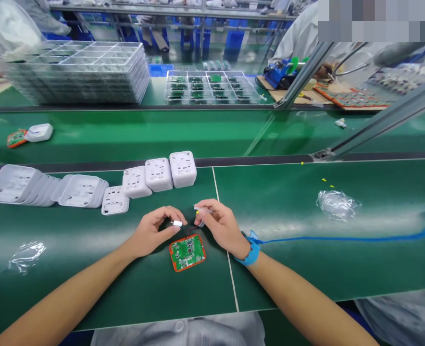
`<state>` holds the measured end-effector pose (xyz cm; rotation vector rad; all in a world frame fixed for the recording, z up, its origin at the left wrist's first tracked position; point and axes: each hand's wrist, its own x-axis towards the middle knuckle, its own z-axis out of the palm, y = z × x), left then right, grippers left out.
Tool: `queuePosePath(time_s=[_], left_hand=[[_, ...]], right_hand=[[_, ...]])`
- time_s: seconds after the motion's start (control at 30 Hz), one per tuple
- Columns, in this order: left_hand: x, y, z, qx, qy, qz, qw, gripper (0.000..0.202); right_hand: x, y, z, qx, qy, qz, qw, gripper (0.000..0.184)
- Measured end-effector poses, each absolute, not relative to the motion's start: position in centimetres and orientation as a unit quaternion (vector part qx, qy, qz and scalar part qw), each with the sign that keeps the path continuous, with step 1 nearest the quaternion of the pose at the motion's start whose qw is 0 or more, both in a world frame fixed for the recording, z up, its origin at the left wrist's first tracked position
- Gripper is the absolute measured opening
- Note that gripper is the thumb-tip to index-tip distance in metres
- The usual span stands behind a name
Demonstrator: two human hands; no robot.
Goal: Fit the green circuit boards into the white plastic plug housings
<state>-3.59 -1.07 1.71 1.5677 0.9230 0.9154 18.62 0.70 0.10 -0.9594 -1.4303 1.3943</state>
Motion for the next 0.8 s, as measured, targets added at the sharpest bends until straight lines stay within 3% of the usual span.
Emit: queuePosePath(time_s=[0.13, 0.27, 0.8], left_hand=[[-3.2, -1.1, 1.6, 0.653, 0.423, 0.363, 0.512, 0.013], [-2.9, -1.0, 1.4, 0.687, 0.410, 0.355, 0.484, 0.018], [-3.0, -0.7, 2.4, 0.744, 0.415, 0.249, 0.460, 0.015]], right_hand=[[18.0, 0.1, 0.8, -0.374, -0.676, 0.448, 0.450, 0.012], [17.7, -0.5, 1.5, -0.368, -0.752, 0.327, 0.438, 0.017], [17.6, -1.2, 0.8, -0.358, -0.800, 0.256, 0.408, 0.028]])
